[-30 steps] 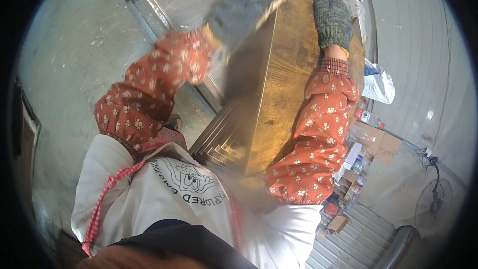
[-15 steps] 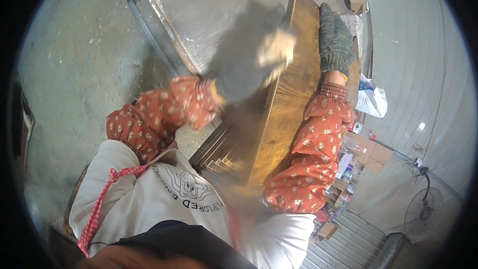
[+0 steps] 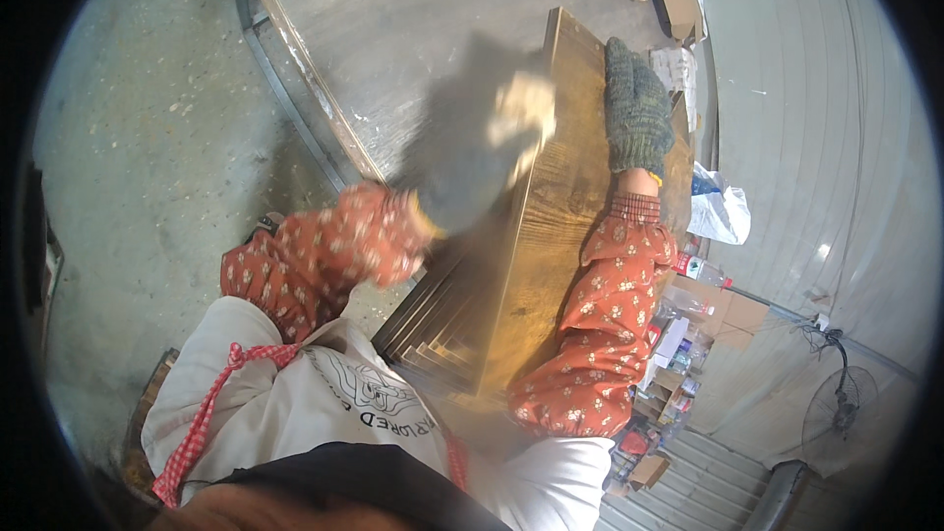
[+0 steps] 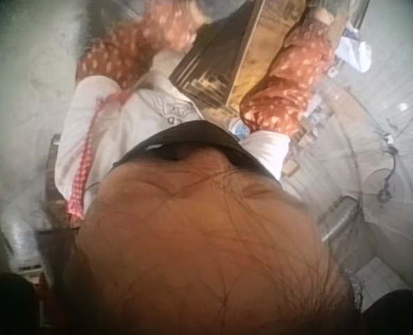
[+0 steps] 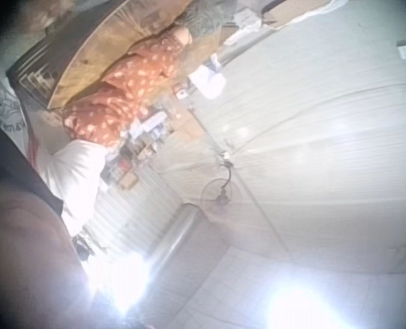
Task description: The person wipes a stack of wooden planks with a cloth, repeatedly lifting and turning them to clean multiple surfaces. The person uses a cloth to wipe the planks and occasionally picks up a plastic bottle from the table.
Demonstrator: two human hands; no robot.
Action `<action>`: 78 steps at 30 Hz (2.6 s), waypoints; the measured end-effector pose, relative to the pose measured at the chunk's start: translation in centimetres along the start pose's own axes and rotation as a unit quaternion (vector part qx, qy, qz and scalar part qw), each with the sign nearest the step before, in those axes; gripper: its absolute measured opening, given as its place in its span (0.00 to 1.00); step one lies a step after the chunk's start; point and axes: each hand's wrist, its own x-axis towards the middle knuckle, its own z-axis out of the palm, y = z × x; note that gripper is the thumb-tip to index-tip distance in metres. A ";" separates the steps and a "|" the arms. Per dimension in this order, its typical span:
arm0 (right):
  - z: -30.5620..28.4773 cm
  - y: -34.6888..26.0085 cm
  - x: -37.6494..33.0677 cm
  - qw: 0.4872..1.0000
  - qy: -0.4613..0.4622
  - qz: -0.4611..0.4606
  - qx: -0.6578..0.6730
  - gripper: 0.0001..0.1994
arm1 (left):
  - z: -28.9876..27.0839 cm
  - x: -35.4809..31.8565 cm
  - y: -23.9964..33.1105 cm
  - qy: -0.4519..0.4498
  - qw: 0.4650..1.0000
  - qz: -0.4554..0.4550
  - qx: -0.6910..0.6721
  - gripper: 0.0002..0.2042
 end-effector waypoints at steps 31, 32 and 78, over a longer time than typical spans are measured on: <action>-0.6 -0.3 -0.2 0.999 -0.020 0.038 0.006 0.24 | 1.8 3.4 -0.3 0.073 0.866 -0.134 -0.476 0.16; -0.5 -0.3 -0.3 0.999 -0.015 0.038 0.008 0.24 | 1.5 4.5 -1.1 0.053 0.912 -0.109 -0.392 0.18; -1.1 -3.0 1.9 0.995 0.012 0.081 0.047 0.18 | -6.4 5.0 5.9 -0.292 0.875 0.385 0.028 0.19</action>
